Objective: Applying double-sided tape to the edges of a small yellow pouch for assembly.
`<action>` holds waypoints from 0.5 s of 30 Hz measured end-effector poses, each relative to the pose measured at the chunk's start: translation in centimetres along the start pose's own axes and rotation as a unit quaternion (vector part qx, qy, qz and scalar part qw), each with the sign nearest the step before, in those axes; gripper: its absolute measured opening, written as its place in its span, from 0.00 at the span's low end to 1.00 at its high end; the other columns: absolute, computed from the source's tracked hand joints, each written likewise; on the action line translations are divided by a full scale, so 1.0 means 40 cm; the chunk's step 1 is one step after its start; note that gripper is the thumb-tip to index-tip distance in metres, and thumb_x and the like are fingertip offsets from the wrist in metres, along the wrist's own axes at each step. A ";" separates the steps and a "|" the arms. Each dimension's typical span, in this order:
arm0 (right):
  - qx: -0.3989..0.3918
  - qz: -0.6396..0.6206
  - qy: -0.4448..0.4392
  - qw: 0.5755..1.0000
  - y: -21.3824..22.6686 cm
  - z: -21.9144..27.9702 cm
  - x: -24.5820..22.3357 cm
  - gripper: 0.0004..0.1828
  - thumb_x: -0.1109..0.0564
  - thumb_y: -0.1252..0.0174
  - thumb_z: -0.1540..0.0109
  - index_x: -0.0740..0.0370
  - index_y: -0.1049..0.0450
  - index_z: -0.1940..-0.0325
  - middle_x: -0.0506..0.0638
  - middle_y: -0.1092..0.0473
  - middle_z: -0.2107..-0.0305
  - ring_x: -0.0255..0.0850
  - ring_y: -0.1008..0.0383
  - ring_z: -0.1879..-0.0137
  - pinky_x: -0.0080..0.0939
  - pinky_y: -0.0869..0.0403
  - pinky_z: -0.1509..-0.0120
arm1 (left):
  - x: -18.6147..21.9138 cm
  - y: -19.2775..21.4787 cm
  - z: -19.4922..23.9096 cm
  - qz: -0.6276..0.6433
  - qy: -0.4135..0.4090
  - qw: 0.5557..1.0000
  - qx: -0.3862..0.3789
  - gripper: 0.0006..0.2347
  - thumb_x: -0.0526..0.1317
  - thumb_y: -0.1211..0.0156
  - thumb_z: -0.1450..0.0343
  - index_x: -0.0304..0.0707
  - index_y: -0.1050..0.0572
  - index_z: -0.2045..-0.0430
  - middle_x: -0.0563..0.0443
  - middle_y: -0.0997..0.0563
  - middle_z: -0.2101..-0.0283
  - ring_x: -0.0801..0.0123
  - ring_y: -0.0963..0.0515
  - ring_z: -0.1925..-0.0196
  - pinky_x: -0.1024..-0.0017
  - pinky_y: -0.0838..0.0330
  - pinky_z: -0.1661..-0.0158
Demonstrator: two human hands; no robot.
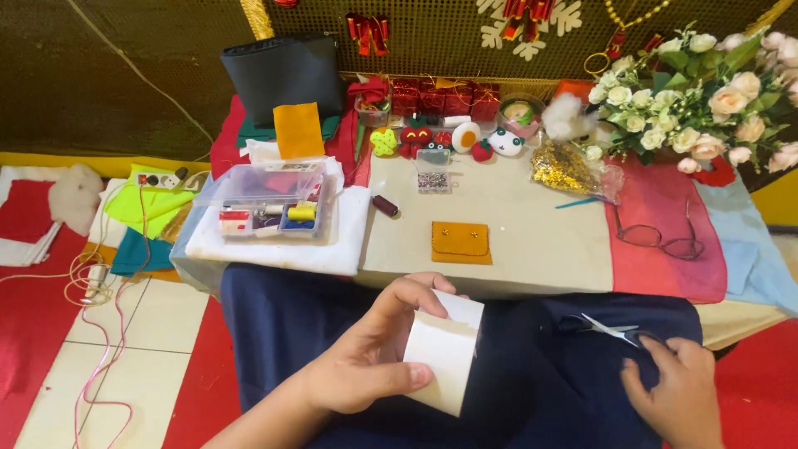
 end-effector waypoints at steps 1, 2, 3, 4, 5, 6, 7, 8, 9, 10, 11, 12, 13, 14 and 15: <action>0.001 -0.031 -0.031 0.999 -0.022 0.024 0.007 0.30 0.41 0.30 0.49 0.58 0.18 0.48 0.57 0.32 0.60 0.50 0.28 0.48 0.52 0.30 0.38 | 0.001 -0.001 -0.004 0.007 0.003 1.000 -0.003 0.17 0.37 0.38 0.28 0.49 0.35 0.46 0.46 0.41 0.39 0.66 0.39 0.39 0.72 0.39 0.49; 0.003 -0.030 -0.034 0.999 -0.027 0.032 0.008 0.30 0.41 0.30 0.49 0.58 0.18 0.48 0.57 0.32 0.60 0.50 0.28 0.48 0.52 0.30 0.38 | 0.000 -0.004 -0.005 0.007 0.004 1.000 -0.006 0.17 0.37 0.38 0.28 0.49 0.35 0.46 0.46 0.41 0.39 0.66 0.39 0.39 0.72 0.39 0.49; 0.058 -0.049 -0.044 0.996 -0.022 0.040 0.010 0.30 0.41 0.26 0.49 0.59 0.17 0.49 0.58 0.32 0.59 0.53 0.28 0.48 0.53 0.30 0.39 | -0.003 -0.006 -0.007 0.011 0.012 1.000 -0.008 0.18 0.37 0.38 0.28 0.50 0.35 0.46 0.46 0.42 0.38 0.66 0.38 0.39 0.72 0.38 0.49; 0.112 -0.069 -0.051 0.990 -0.017 0.048 0.013 0.30 0.42 0.21 0.50 0.60 0.17 0.50 0.58 0.32 0.58 0.55 0.28 0.48 0.54 0.30 0.39 | -0.005 -0.010 -0.007 0.015 0.020 1.000 -0.007 0.18 0.36 0.38 0.28 0.51 0.35 0.45 0.46 0.43 0.38 0.67 0.37 0.40 0.72 0.38 0.48; 0.112 -0.068 -0.052 0.990 0.011 0.036 0.039 0.30 0.42 0.21 0.50 0.60 0.17 0.50 0.58 0.32 0.58 0.55 0.28 0.48 0.54 0.30 0.39 | -0.002 -0.013 -0.013 0.016 0.020 1.000 -0.008 0.18 0.36 0.38 0.28 0.51 0.35 0.45 0.46 0.43 0.38 0.67 0.37 0.40 0.72 0.38 0.48; 0.128 -0.033 -0.047 0.990 0.038 0.023 0.060 0.28 0.44 0.19 0.46 0.60 0.17 0.49 0.57 0.28 0.56 0.55 0.27 0.45 0.55 0.32 0.34 | 0.001 -0.015 -0.016 0.013 0.025 1.000 -0.004 0.18 0.36 0.38 0.28 0.50 0.36 0.45 0.47 0.43 0.38 0.68 0.37 0.43 0.74 0.38 0.50; 0.144 0.002 -0.043 0.989 0.065 0.011 0.081 0.26 0.46 0.16 0.42 0.61 0.16 0.48 0.55 0.23 0.53 0.56 0.26 0.42 0.56 0.35 0.30 | 0.003 -0.016 -0.019 0.010 0.029 1.000 0.001 0.18 0.36 0.38 0.28 0.50 0.36 0.45 0.47 0.42 0.38 0.69 0.36 0.46 0.75 0.38 0.52; 0.140 0.001 -0.044 0.989 0.085 -0.004 0.107 0.26 0.46 0.16 0.42 0.61 0.16 0.48 0.55 0.23 0.53 0.56 0.26 0.42 0.56 0.35 0.30 | 0.004 -0.017 -0.019 0.012 0.032 0.999 0.003 0.18 0.36 0.38 0.28 0.50 0.36 0.45 0.47 0.42 0.38 0.69 0.36 0.46 0.75 0.38 0.52; 0.112 -0.043 -0.036 0.992 0.100 -0.021 0.133 0.20 0.54 0.18 0.39 0.65 0.18 0.49 0.59 0.27 0.54 0.56 0.28 0.44 0.52 0.32 0.33 | 0.004 -0.015 -0.020 0.012 0.038 0.999 0.022 0.18 0.35 0.39 0.28 0.49 0.36 0.46 0.48 0.41 0.40 0.70 0.35 0.48 0.74 0.38 0.53; 0.089 -0.085 -0.029 0.992 0.113 -0.043 0.160 0.16 0.62 0.20 0.36 0.70 0.19 0.50 0.64 0.31 0.55 0.55 0.30 0.45 0.49 0.29 0.36 | 0.006 -0.010 -0.027 0.011 0.041 0.998 0.037 0.17 0.34 0.40 0.28 0.47 0.36 0.46 0.48 0.39 0.42 0.70 0.34 0.50 0.74 0.37 0.54; 0.091 -0.084 -0.031 0.992 0.120 -0.060 0.150 0.16 0.62 0.20 0.36 0.70 0.19 0.50 0.64 0.31 0.55 0.55 0.30 0.45 0.49 0.29 0.36 | 0.006 -0.008 -0.028 0.010 0.042 0.998 0.034 0.17 0.34 0.40 0.28 0.47 0.36 0.46 0.48 0.39 0.42 0.70 0.34 0.50 0.74 0.37 0.54; 0.076 -0.030 0.009 0.997 0.128 -0.077 0.132 0.14 0.57 0.22 0.38 0.62 0.20 0.54 0.61 0.29 0.55 0.55 0.27 0.47 0.51 0.29 0.38 | 0.006 -0.005 -0.030 0.005 0.041 0.998 0.044 0.17 0.34 0.40 0.28 0.46 0.36 0.46 0.49 0.38 0.43 0.69 0.34 0.50 0.72 0.38 0.52; 0.061 0.025 0.050 0.997 0.137 -0.093 0.113 0.13 0.51 0.24 0.40 0.55 0.21 0.58 0.58 0.27 0.54 0.55 0.25 0.49 0.52 0.28 0.40 | 0.008 -0.002 -0.031 0.001 0.041 0.998 0.054 0.17 0.34 0.41 0.28 0.45 0.36 0.46 0.49 0.37 0.45 0.69 0.34 0.50 0.71 0.39 0.50; 0.063 0.026 0.050 0.996 0.109 -0.066 0.096 0.13 0.51 0.24 0.40 0.55 0.21 0.58 0.58 0.27 0.54 0.55 0.25 0.49 0.52 0.28 0.40 | 0.011 -0.002 -0.033 0.001 0.039 0.998 0.052 0.17 0.34 0.41 0.28 0.45 0.36 0.46 0.49 0.37 0.45 0.69 0.34 0.50 0.71 0.39 0.50; 0.077 0.082 0.031 0.993 0.084 -0.038 0.081 0.11 0.49 0.26 0.38 0.50 0.19 0.55 0.54 0.26 0.53 0.53 0.25 0.47 0.53 0.30 0.38 | 0.016 -0.002 -0.033 -0.004 0.038 0.998 0.052 0.18 0.34 0.40 0.28 0.45 0.36 0.45 0.50 0.37 0.44 0.69 0.34 0.50 0.72 0.38 0.51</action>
Point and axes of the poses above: each hand's wrist, its own z-axis away from the middle knuckle, its own y-axis out of the back of the hand, x = y × z, the point moved 4 cm from there along -z, towards the middle knuckle
